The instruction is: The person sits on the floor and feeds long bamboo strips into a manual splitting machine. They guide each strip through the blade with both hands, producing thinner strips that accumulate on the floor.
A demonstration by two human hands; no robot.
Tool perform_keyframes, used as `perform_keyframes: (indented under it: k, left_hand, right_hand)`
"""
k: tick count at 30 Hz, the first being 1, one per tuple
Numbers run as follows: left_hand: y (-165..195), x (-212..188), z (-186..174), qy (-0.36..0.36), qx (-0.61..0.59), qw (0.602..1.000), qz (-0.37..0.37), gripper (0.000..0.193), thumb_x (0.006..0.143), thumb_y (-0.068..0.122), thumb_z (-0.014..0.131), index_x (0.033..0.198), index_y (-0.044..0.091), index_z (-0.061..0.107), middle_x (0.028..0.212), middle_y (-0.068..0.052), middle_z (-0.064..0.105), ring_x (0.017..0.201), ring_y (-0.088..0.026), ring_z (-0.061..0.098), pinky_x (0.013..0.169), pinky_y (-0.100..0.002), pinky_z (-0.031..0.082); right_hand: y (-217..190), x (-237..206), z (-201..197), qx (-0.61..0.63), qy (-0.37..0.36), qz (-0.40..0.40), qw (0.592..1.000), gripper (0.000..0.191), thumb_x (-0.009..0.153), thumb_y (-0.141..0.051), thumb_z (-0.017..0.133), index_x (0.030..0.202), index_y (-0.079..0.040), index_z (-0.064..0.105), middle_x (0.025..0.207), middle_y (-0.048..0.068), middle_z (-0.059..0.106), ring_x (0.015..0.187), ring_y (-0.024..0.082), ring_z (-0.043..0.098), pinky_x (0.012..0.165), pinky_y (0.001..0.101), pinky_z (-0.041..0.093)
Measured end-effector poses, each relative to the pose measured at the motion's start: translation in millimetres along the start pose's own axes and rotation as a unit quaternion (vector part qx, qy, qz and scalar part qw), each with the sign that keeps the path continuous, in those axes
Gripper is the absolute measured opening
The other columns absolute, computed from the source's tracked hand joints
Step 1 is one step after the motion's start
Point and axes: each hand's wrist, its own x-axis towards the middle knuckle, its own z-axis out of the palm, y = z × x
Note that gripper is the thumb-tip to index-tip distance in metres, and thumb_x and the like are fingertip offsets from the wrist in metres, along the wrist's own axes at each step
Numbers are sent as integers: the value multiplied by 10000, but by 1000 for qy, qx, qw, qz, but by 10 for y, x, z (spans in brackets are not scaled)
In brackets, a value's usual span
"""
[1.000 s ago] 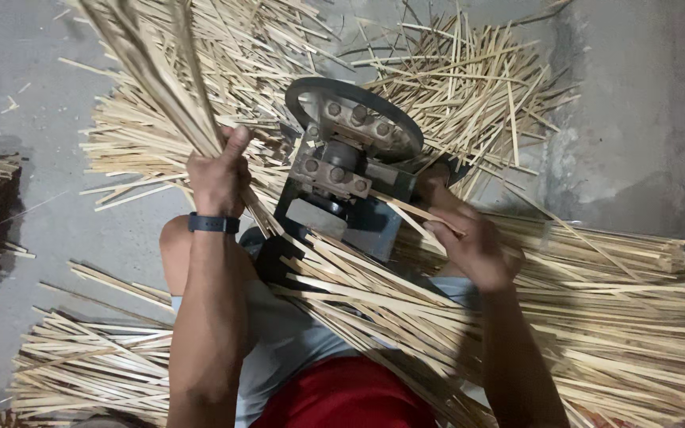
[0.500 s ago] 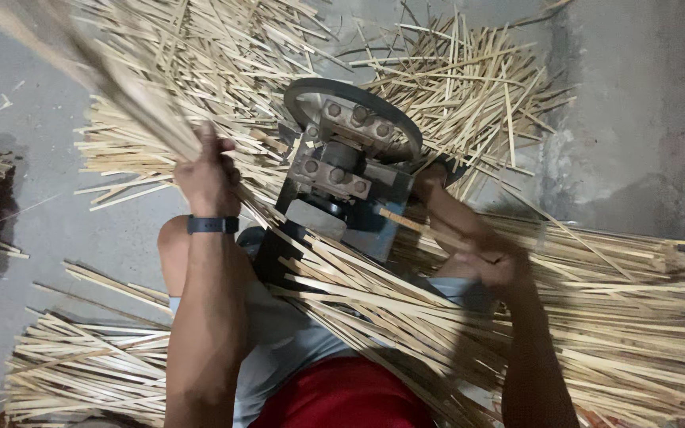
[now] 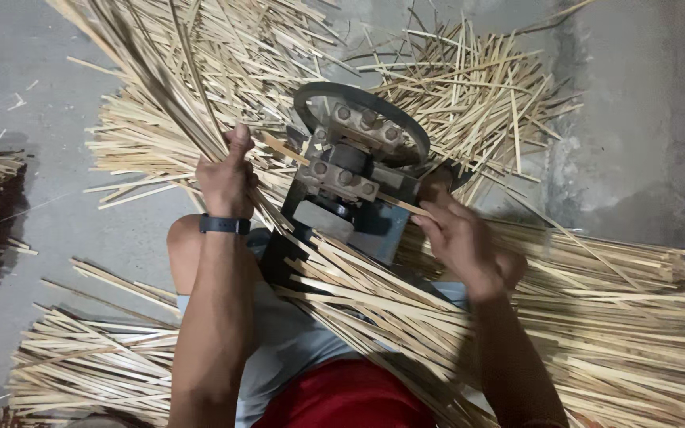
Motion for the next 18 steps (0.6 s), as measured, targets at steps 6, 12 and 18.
perform_keyframes:
  k: [6,12,18]
  left_hand:
    - [2,-14,42,-46,-15,999,-18,371,881,350,832,1015,39,682,845,-82,765,455,-62,463,381,-230,388]
    - [9,-5,89,-91,-41,995,-26,350,947,345,757,1010,13,670,893,-99,805,470,-75,485,402,-239,420]
    - [139,76,21,-2,-94,996,-3,245,981,278,727,917,66,623,756,-79,677,498,-109,553,400,-260,462]
  right_hand:
    - [162,-28,-244,-34,-269,110,956,352,1076,-351,541,962,-73,725,705,134,684,551,193,625,607,376,550]
    - [315,-515,215,183,-289,9,940,283,942,-334,666,964,-62,743,778,52,763,613,136,686,578,334,569]
    - [485,-775,329,185,-277,103,937,290,955,-275,674,1089,-21,722,950,112,782,817,190,706,747,360,553]
